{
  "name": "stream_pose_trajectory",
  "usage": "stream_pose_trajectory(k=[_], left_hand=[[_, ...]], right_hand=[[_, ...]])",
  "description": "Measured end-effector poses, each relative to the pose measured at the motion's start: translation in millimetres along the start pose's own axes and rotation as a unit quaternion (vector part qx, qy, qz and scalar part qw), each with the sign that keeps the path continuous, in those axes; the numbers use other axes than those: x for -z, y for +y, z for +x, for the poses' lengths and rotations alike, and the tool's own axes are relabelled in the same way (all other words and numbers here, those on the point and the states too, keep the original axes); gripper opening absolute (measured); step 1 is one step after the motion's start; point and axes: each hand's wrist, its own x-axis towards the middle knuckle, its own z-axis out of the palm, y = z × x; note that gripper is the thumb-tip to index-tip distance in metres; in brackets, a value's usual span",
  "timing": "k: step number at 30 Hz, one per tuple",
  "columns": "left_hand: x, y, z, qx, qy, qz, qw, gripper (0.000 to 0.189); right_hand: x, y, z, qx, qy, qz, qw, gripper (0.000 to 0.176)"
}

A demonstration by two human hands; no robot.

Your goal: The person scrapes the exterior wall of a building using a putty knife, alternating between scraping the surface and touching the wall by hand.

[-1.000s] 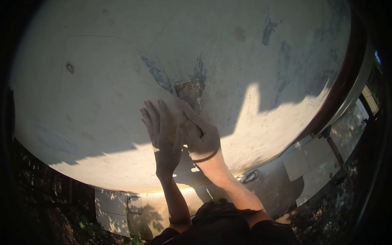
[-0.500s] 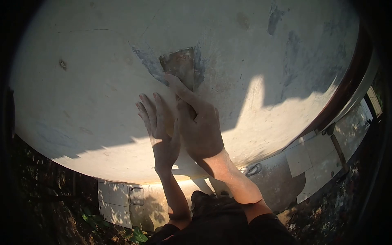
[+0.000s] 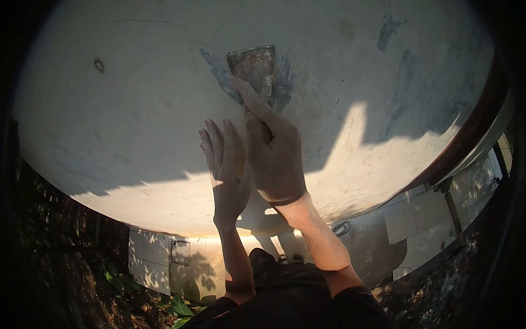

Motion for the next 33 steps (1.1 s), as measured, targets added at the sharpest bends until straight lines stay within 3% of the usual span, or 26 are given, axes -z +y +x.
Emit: stream_pose_trajectory(k=[4,6,7,9,13,17,19,24,29,31,33], left_hand=[[-1,-1,0,-0.007,0.002,0.016,1.0,0.071],[-2,-3,0,-0.007,0.008,0.013,1.0,0.07],[-2,-3,0,-0.005,0.007,0.009,1.0,0.069],[-1,-6,0,-0.006,0.004,0.01,1.0,0.069],[-3,-5,-2,-0.017,0.018,-0.021,0.999,0.07],[-3,-7,-5,-0.011,0.015,-0.021,1.0,0.07],[-8,-12,-7,-0.014,0.016,-0.006,1.0,0.07],[-11,-18,-12,-0.011,0.018,-0.029,0.999,0.069],[-18,-18,-18,-0.013,0.039,-0.019,0.999,0.069],[-13,-16,-16,-0.005,0.023,-0.024,0.999,0.069],[-16,-19,-17,0.002,0.02,-0.018,1.0,0.071]], right_hand=[[3,50,-38,-0.011,0.025,-0.017,0.999,0.042],[10,67,-56,0.118,0.026,-0.2,0.972,0.042],[14,62,-56,0.121,0.025,-0.199,0.972,0.042],[18,28,-47,-0.174,0.006,-0.014,0.985,0.043],[7,11,-10,-0.047,0.032,-0.005,0.998,0.043],[8,32,-22,0.043,0.043,-0.061,0.996,0.043],[10,40,-53,-0.141,0.037,-0.042,0.988,0.042],[6,74,-84,-0.147,0.049,-0.076,0.985,0.041],[6,36,-69,-0.158,0.044,-0.072,0.984,0.04],[6,39,-80,-0.223,0.061,-0.1,0.968,0.042],[3,61,-83,-0.173,0.066,-0.116,0.976,0.041]])
